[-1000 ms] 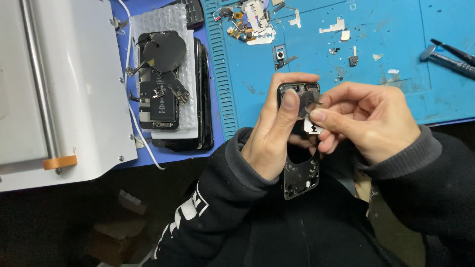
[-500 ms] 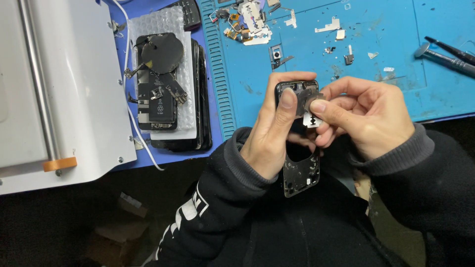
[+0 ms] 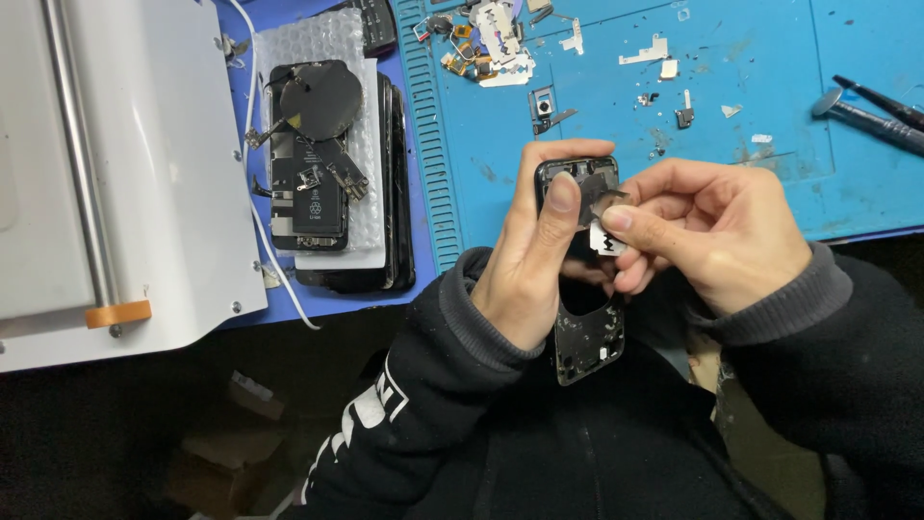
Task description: Scrape adhesive residue and debris from the internal frame and components of a disassembled smartphone.
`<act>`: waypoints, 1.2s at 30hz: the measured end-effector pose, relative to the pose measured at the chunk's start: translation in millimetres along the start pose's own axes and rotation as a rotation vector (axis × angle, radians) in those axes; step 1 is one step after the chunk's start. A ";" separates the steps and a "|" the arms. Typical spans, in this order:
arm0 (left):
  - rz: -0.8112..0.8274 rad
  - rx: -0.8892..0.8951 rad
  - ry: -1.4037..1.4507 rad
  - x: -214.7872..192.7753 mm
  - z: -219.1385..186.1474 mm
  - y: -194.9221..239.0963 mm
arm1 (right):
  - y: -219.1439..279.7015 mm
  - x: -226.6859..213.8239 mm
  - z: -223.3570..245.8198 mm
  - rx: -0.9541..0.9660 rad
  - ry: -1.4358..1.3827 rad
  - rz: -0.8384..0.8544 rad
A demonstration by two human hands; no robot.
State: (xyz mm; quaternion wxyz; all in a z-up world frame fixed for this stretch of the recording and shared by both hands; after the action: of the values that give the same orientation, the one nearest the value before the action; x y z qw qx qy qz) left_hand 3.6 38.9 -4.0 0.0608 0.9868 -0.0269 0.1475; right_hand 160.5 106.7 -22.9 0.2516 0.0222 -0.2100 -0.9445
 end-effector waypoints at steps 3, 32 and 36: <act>-0.008 0.026 0.008 1.5 -0.2 1.6 | 1.2 -0.1 -3.2 -0.001 -0.011 -0.001; -0.078 0.140 -0.076 5.2 -7.8 5.0 | -7.1 5.3 2.9 0.101 0.166 -0.055; -0.061 0.178 -0.083 -0.7 -5.8 2.4 | -7.3 5.6 -1.0 0.019 0.104 -0.031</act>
State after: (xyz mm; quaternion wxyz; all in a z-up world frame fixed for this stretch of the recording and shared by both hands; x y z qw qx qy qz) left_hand 1.1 37.3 1.6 -0.0239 0.9940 0.0138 0.1062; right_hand 152.3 109.3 -26.5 0.2475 0.0770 -0.2052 -0.9438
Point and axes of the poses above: each hand's wrist, its own y-axis away from the middle knuckle, its own x-axis out of the palm, z = x × y, the point moved 4 cm from there along -y, towards the middle knuckle, and after that the axes turned 2 degrees about -y, right-handed, at the moved point
